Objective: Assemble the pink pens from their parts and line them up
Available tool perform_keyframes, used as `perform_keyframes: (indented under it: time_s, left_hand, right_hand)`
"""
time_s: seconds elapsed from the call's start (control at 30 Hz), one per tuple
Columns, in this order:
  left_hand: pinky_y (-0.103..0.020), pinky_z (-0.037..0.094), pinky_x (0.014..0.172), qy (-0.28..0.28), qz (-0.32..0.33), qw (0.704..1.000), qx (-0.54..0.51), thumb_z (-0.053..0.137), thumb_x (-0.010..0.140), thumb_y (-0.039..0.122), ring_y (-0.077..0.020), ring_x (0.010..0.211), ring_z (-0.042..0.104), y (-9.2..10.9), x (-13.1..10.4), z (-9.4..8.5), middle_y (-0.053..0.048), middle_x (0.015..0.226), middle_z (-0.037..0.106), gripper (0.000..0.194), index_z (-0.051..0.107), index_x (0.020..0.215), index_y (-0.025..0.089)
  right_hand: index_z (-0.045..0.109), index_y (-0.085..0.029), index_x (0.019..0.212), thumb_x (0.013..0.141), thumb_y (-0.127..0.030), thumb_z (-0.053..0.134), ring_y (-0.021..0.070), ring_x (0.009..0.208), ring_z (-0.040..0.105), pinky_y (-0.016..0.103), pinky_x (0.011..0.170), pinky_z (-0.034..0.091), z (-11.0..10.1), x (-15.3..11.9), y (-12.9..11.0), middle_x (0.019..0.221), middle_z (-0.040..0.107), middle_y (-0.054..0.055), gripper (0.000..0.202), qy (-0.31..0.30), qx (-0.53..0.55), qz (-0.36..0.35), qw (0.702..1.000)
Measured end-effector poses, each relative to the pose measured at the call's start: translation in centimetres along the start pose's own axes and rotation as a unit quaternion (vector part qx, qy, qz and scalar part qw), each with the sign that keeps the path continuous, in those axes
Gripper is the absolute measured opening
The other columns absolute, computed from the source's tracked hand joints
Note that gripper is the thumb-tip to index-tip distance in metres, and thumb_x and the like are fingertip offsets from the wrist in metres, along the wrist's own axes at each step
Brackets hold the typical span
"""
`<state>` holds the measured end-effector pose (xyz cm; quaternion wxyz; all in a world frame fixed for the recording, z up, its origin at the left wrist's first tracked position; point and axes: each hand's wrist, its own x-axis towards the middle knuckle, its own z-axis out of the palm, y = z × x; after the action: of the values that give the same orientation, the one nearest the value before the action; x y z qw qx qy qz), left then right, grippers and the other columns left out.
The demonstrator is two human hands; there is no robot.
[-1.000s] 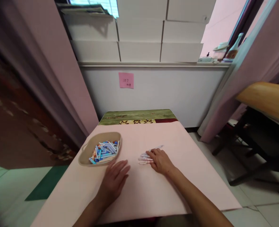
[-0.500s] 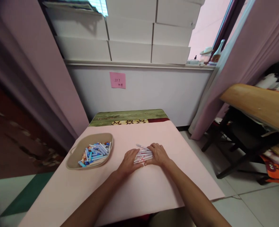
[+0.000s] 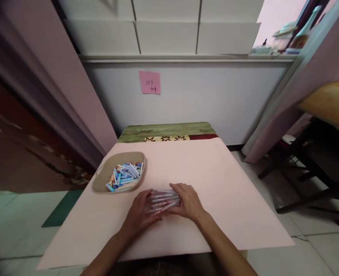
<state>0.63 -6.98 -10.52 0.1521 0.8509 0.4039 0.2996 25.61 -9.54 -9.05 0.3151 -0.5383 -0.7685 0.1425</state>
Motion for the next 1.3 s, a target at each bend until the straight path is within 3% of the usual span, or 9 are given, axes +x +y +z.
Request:
perform_keyframes:
  time_s: [0.1, 0.27, 0.43, 0.6, 0.7, 0.8, 1.0, 1.13, 1.3]
  left_hand:
    - [-0.052, 0.038, 0.105, 0.022, -0.044, 0.999, -0.024, 0.064, 0.076, 0.050, -0.0319, 0.127, 0.044, 0.6, 0.0, 0.4, -0.017, 0.136, 0.048, 0.071, 0.041, 0.134, 0.017]
    - [-0.050, 0.036, 0.107, 0.101, -0.152, 0.974, -0.134, 0.039, 0.094, 0.036, -0.0254, 0.128, 0.044, 2.6, 1.8, 2.6, -0.014, 0.136, 0.049, 0.039, 0.048, 0.128, 0.018]
    - [-0.047, 0.038, 0.105, 0.140, -0.171, 0.957, -0.190, 0.038, 0.094, 0.035, -0.0238, 0.121, 0.050, 3.8, 3.6, 3.3, -0.013, 0.126, 0.057, 0.035, 0.053, 0.121, 0.017]
    - [-0.042, 0.043, 0.100, 0.171, -0.096, 0.973, -0.120, 0.044, 0.092, 0.026, -0.0224, 0.115, 0.055, 2.9, 1.6, -0.1, -0.010, 0.120, 0.061, 0.029, 0.057, 0.117, 0.019]
    - [-0.045, 0.037, 0.104, 0.206, 0.001, 0.978, 0.033, 0.056, 0.085, 0.019, -0.0254, 0.121, 0.050, 2.0, 0.5, -2.1, -0.012, 0.125, 0.058, 0.036, 0.056, 0.121, 0.020]
    - [-0.051, 0.028, 0.108, 0.204, 0.021, 0.965, 0.162, 0.059, 0.084, 0.020, -0.0294, 0.125, 0.047, 0.7, 1.0, -3.2, -0.016, 0.128, 0.056, 0.042, 0.053, 0.126, 0.017]
    - [-0.043, 0.036, 0.094, 0.146, 0.006, 0.954, 0.263, 0.051, 0.088, 0.019, -0.0232, 0.088, 0.059, -1.9, 2.0, -4.9, -0.008, 0.090, 0.069, 0.024, 0.063, 0.109, 0.017]
    - [-0.042, 0.038, 0.088, 0.146, -0.008, 0.951, 0.274, 0.052, 0.087, 0.018, -0.0237, 0.086, 0.058, -1.5, 1.2, -5.6, -0.007, 0.085, 0.068, 0.023, 0.065, 0.107, 0.018]
    - [-0.047, 0.036, 0.099, 0.212, 0.031, 0.952, 0.218, 0.058, 0.084, 0.018, -0.0286, 0.111, 0.054, 0.6, 1.2, -4.4, -0.015, 0.114, 0.064, 0.038, 0.058, 0.122, 0.017]
  right_hand:
    - [0.052, -0.025, 0.131, 0.083, -0.052, 0.058, 0.0269, 0.116, 0.052, 0.042, 0.099, 0.039, 0.0, -1.0, 0.2, 0.127, 0.058, 0.010, 0.056, 0.100, 0.092, 0.080, 0.987]
    - [0.060, -0.019, 0.120, 0.098, -0.042, 0.029, 0.0212, 0.113, 0.055, 0.037, 0.098, 0.041, 2.2, -0.8, -1.5, 0.122, 0.062, 0.009, 0.045, 0.268, 0.233, 0.248, 0.901]
    - [0.061, -0.018, 0.117, 0.097, -0.041, 0.031, 0.0198, 0.110, 0.057, 0.035, 0.097, 0.042, 3.7, 0.2, -3.6, 0.118, 0.064, 0.009, 0.043, 0.274, 0.240, 0.246, 0.898]
    - [0.064, -0.018, 0.110, 0.093, -0.041, 0.041, 0.0209, 0.103, 0.060, 0.035, 0.091, 0.045, 0.9, -0.9, -2.5, 0.109, 0.068, 0.008, 0.036, 0.305, 0.199, 0.292, 0.884]
    - [0.067, -0.020, 0.102, 0.090, -0.036, 0.048, 0.0208, 0.098, 0.061, 0.033, 0.088, 0.045, -0.7, -0.9, -2.0, 0.103, 0.069, 0.007, 0.027, 0.259, 0.123, 0.232, 0.929]
    - [0.069, -0.024, 0.098, 0.090, -0.029, 0.050, 0.0208, 0.096, 0.060, 0.033, 0.087, 0.043, -0.9, 0.5, -2.3, 0.102, 0.069, 0.005, 0.021, 0.149, 0.009, 0.159, 0.976]
    - [0.069, -0.026, 0.104, 0.089, -0.033, 0.054, 0.0225, 0.092, 0.059, 0.033, 0.082, 0.039, 0.6, 3.6, -3.0, 0.099, 0.067, 0.007, 0.022, -0.040, -0.143, 0.172, 0.974]
    - [0.070, -0.026, 0.097, 0.091, -0.030, 0.050, 0.0205, 0.092, 0.058, 0.031, 0.082, 0.038, 0.7, 3.3, -2.6, 0.094, 0.066, 0.006, 0.022, -0.041, -0.106, 0.180, 0.977]
    - [0.067, -0.025, 0.091, 0.077, -0.020, 0.060, 0.0168, 0.087, 0.058, 0.026, 0.077, 0.040, 0.2, 2.8, -2.7, 0.091, 0.067, 0.001, 0.016, -0.008, 0.017, 0.172, 0.985]
